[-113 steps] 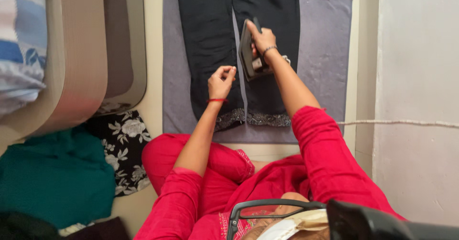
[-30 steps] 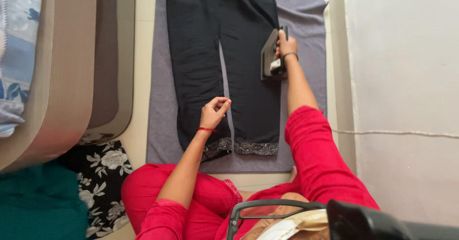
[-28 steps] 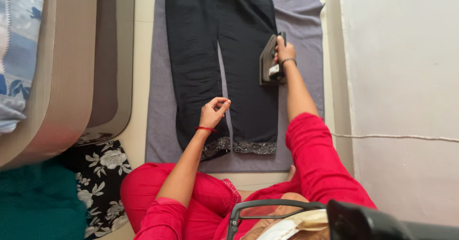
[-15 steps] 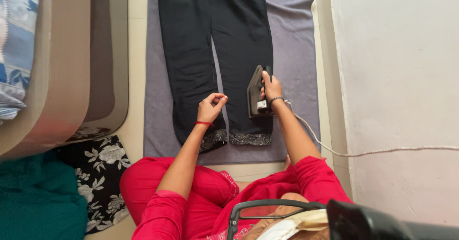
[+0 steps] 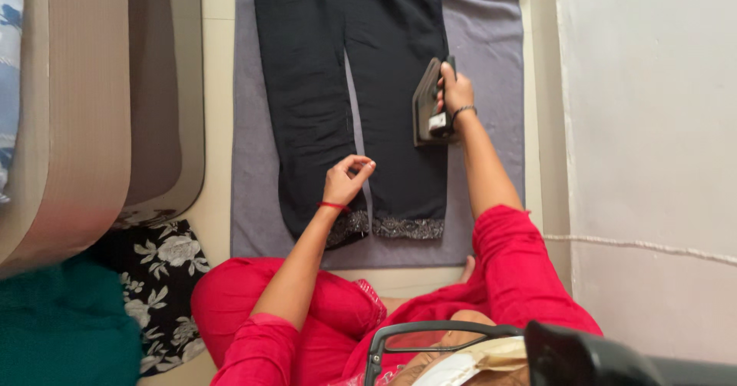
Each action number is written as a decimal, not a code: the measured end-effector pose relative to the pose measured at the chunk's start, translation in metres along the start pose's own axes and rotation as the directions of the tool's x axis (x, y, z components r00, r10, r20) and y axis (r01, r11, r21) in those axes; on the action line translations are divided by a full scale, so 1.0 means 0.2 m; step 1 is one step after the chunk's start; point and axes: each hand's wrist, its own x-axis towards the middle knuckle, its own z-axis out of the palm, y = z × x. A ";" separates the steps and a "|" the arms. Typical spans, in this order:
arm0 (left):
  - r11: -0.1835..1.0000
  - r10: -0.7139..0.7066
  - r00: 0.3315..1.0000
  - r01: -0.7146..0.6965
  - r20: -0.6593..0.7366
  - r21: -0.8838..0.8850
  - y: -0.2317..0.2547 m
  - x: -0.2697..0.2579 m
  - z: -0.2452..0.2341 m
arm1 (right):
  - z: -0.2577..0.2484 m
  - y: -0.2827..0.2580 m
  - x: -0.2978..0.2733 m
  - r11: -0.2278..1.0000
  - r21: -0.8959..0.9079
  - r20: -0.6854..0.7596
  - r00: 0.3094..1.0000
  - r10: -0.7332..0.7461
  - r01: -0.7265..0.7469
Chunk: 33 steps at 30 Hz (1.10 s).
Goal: The person irons a pair of black pants on a gray cloth laid out on the floor. They use an electric iron to smooth the fabric, adjusting the pants and ironing different sections including the legs and waist area.
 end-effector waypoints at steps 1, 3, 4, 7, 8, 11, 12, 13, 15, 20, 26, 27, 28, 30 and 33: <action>0.998 0.044 0.999 -0.043 0.013 -0.044 -0.01 0.00 0.01 | 0.01 -0.03 0.08 1.000 -0.004 0.000 1.000 0.010 -0.010; 0.983 0.132 0.991 -0.127 0.034 -0.130 -0.02 0.01 0.02 | 0.02 -0.09 0.23 0.999 -0.011 -0.002 1.000 0.031 -0.031; 0.980 0.117 0.990 -0.103 0.073 -0.168 -0.03 0.01 0.02 | 0.04 -0.13 0.30 1.000 -0.013 0.010 1.000 0.021 -0.021; 0.960 0.093 0.978 -0.038 0.187 -0.279 -0.04 0.02 0.01 | 0.11 -0.23 0.47 1.000 -0.007 0.028 0.999 0.017 -0.017; 0.948 0.099 0.971 -0.025 0.219 -0.318 -0.05 0.03 0.01 | 0.13 -0.27 0.51 1.000 0.000 0.022 0.999 0.030 -0.030; 0.923 0.100 0.951 0.021 0.292 -0.384 -0.07 0.03 0.01 | 0.20 -0.36 0.64 1.000 0.006 0.013 1.000 0.013 -0.013; 0.917 0.095 0.945 0.040 0.313 -0.398 -0.07 0.03 0.01 | 0.21 -0.38 0.69 1.000 0.004 0.012 1.000 -0.001 0.001; 0.919 0.091 0.943 0.045 0.321 -0.391 -0.07 0.04 0.01 | 0.23 -0.39 0.72 1.000 0.010 0.005 1.000 -0.007 0.007; 0.924 0.078 0.938 0.059 0.338 -0.377 -0.07 0.04 0.00 | 0.25 -0.40 0.77 1.000 0.020 -0.007 1.000 -0.017 0.017; 0.925 0.095 0.938 0.040 0.332 -0.378 -0.10 0.05 0.01 | 0.25 -0.39 0.78 0.999 0.035 0.015 1.000 0.011 -0.011; 0.878 0.182 0.947 -0.036 0.264 -0.477 -0.14 0.07 0.04 | 0.17 -0.21 0.60 0.999 0.040 0.054 0.998 -0.020 0.018; 0.861 0.183 0.952 -0.034 0.247 -0.507 -0.14 0.07 0.05 | 0.15 -0.17 0.54 0.999 0.032 0.054 0.998 -0.021 0.019; 0.866 0.159 0.960 -0.024 0.230 -0.500 -0.13 0.07 0.04 | 0.14 -0.13 0.48 0.999 0.008 0.054 0.998 -0.035 0.035; 0.872 0.119 0.973 -0.007 0.198 -0.489 -0.10 0.07 0.04 | 0.11 -0.08 0.32 0.997 -0.039 0.050 0.996 -0.069 0.071; 0.886 0.058 0.993 -0.001 0.107 -0.463 -0.05 0.06 0.04 | 0.09 -0.02 0.02 0.999 -0.040 0.065 0.998 -0.022 0.024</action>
